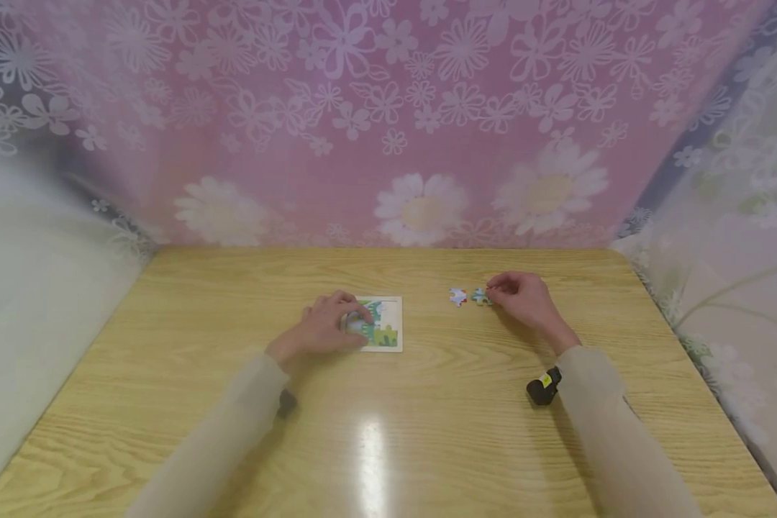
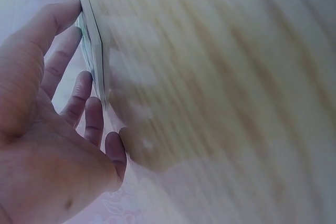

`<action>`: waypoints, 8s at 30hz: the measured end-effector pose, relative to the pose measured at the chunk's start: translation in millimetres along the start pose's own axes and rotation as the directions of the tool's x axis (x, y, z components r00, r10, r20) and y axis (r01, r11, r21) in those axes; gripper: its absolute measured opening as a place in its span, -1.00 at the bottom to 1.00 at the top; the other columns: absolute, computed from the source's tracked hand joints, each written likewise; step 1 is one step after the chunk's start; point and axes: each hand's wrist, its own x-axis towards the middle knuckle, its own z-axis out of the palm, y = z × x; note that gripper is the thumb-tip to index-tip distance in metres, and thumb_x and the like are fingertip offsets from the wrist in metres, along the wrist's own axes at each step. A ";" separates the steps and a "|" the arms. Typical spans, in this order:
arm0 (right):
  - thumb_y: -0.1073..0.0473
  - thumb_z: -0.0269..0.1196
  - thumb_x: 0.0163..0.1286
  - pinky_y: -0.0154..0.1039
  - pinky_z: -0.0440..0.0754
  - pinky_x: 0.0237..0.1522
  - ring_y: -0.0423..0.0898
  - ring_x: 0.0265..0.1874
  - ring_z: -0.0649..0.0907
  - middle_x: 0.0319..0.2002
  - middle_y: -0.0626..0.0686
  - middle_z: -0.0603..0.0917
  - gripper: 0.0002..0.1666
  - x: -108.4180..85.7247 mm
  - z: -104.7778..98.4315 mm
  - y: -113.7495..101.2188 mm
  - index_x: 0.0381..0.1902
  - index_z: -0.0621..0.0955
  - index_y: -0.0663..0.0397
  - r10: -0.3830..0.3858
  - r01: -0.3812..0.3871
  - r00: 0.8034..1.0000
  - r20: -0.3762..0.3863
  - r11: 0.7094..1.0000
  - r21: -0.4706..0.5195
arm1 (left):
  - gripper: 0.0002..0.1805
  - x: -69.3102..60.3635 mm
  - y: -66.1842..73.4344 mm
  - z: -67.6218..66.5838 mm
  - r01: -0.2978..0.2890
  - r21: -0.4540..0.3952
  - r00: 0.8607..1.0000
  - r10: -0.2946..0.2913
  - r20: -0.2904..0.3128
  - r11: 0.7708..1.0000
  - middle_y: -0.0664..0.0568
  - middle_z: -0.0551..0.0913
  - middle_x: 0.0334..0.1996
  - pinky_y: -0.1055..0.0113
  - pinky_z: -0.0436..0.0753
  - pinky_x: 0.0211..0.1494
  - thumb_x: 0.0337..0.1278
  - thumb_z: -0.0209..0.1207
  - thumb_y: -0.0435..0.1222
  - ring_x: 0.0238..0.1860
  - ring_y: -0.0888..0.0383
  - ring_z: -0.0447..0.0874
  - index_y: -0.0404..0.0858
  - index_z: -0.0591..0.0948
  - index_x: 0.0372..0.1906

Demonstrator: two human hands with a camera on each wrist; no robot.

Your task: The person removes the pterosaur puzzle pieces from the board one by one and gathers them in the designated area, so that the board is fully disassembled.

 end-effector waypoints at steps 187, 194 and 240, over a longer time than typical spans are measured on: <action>0.18 0.22 0.54 -0.25 0.63 -0.44 -0.21 -0.36 0.67 -0.07 0.29 0.71 -0.66 -26.1 -13.1 9.1 0.18 0.62 0.19 -0.086 0.090 0.994 -0.061 0.994 0.055 | -0.77 7.7 3.5 -0.3 0.064 -0.015 0.998 -0.063 0.021 0.998 0.10 0.35 0.34 -0.09 0.07 0.11 0.22 0.38 0.04 0.15 -0.12 0.21 0.25 0.64 -0.06; 0.12 0.19 0.57 -0.28 0.63 -0.36 -0.34 -0.28 0.66 0.00 0.30 0.69 -0.62 -21.3 -22.9 22.7 0.22 0.60 0.21 -0.061 0.062 0.996 -0.066 0.998 0.017 | -0.76 7.6 3.6 -0.2 0.061 -0.019 0.998 -0.061 0.017 0.998 0.08 0.36 0.33 -0.07 0.06 0.08 0.21 0.39 0.02 0.17 -0.14 0.21 0.23 0.66 -0.05; 0.03 0.24 0.53 -0.34 0.62 -0.30 0.08 -0.16 0.69 -0.07 0.17 0.72 -0.60 -9.7 12.2 -21.3 0.15 0.65 0.16 -0.134 0.126 0.986 -0.097 0.988 -0.086 | -0.54 9.0 -1.1 -1.2 0.079 -0.078 0.975 -0.093 -0.201 0.994 -0.11 0.50 0.15 -0.06 0.43 0.14 0.20 0.38 -0.02 0.14 -0.12 0.43 -0.08 0.66 0.15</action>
